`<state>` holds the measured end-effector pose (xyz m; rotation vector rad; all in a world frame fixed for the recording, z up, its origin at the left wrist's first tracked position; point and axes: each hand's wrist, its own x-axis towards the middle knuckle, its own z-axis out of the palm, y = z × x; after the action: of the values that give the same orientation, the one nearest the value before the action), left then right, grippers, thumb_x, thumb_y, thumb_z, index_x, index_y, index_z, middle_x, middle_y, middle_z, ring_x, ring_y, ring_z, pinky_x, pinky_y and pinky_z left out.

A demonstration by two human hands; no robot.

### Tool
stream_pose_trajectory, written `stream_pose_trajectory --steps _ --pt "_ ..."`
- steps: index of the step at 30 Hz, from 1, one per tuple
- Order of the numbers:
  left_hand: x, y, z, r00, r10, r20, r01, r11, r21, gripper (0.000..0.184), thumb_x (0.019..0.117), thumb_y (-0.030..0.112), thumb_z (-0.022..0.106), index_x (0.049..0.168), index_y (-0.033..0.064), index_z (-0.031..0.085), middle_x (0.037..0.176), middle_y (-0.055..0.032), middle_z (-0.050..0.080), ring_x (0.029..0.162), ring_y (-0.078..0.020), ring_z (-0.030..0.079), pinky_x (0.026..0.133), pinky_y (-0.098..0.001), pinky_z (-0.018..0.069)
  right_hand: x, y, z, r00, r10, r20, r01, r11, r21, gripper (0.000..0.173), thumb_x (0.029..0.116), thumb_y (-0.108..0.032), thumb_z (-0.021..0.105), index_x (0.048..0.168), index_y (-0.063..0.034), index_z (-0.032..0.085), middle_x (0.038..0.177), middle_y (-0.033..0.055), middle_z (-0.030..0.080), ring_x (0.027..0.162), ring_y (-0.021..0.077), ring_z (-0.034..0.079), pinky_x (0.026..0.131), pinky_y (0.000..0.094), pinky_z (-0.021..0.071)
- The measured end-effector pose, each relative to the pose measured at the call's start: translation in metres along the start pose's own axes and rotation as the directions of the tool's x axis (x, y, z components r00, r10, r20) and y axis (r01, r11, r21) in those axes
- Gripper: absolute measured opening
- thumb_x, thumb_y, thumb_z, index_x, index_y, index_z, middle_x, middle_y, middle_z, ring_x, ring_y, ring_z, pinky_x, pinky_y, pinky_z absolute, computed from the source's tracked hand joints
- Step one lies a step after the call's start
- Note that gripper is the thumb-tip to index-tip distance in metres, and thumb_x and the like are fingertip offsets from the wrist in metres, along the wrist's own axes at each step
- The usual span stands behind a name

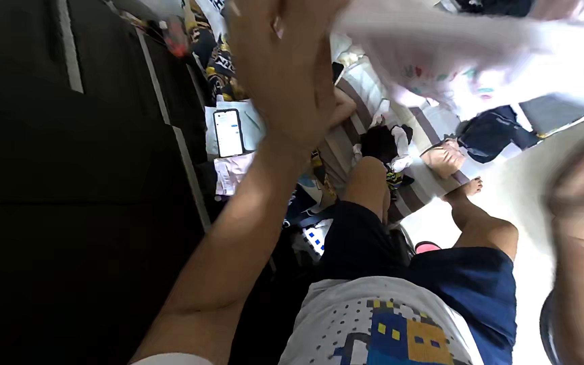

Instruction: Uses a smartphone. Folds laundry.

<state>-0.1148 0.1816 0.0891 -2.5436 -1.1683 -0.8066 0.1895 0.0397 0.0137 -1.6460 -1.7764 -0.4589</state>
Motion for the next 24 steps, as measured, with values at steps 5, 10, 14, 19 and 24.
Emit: stream_pose_trajectory --steps 5,10,14,19,24 --pt "-0.066 -0.015 0.109 0.200 -0.039 0.979 0.070 0.997 0.026 0.020 0.0988 0.009 0.064 0.116 0.0023 0.072 0.125 -0.0241 0.065 0.120 -0.0444 0.061 0.098 -0.0641 0.0486 -0.097 -0.038 0.084 0.336 -0.040 0.941 -0.199 0.973 0.113 0.038 0.1014 -0.019 0.060 0.138 -0.0083 0.063 0.134 0.0283 0.061 0.134 0.0517 0.048 0.112 0.0735 0.0275" --pt "-0.058 -0.017 0.113 0.359 -0.056 0.932 0.056 0.998 0.038 0.026 0.1023 0.003 0.053 0.121 -0.0002 0.070 0.130 -0.0253 0.061 0.119 -0.0452 0.060 0.098 -0.0607 0.0489 -0.121 -0.049 0.097 0.715 -0.109 0.690 -0.164 0.934 0.317 0.028 0.0995 -0.020 0.060 0.114 -0.0003 0.073 0.134 0.0185 0.066 0.132 0.0437 0.055 0.109 0.0670 0.0374" --pt "-0.074 -0.041 0.106 0.617 0.038 0.786 0.048 0.995 -0.086 0.027 0.0969 -0.003 0.059 0.118 0.0033 0.074 0.118 -0.0245 0.066 0.113 -0.0451 0.062 0.100 -0.0598 0.0479 -0.122 -0.065 0.090 0.915 -0.246 0.319 0.083 0.890 0.449 0.018 0.0972 -0.008 0.056 0.102 -0.0026 0.072 0.097 0.0175 0.072 0.097 0.0349 0.072 0.097 0.0547 0.0537" --pt "-0.147 -0.051 0.090 0.522 0.027 0.852 0.110 0.989 -0.099 0.036 0.0936 -0.003 0.061 0.126 0.0075 0.071 0.122 -0.0265 0.065 0.118 -0.0480 0.059 0.103 -0.0652 0.0444 -0.132 -0.131 0.078 0.841 -0.379 0.386 0.048 0.762 0.645 0.033 0.0956 -0.005 0.061 0.127 -0.0146 0.068 0.097 0.0138 0.071 0.089 0.0335 0.072 0.073 0.0467 0.0598" --pt "-0.200 0.013 0.042 0.569 0.393 0.722 0.079 0.848 -0.524 0.079 0.0782 0.026 0.084 0.149 0.0121 0.052 0.155 -0.0182 0.048 0.147 -0.0447 0.037 0.117 -0.0668 0.0282 -0.132 -0.166 0.082 0.866 -0.395 0.307 0.041 0.668 0.743 0.017 0.0968 -0.005 0.058 0.108 -0.0087 0.070 0.097 0.0112 0.073 0.087 0.0288 0.073 0.067 0.0400 0.0594"
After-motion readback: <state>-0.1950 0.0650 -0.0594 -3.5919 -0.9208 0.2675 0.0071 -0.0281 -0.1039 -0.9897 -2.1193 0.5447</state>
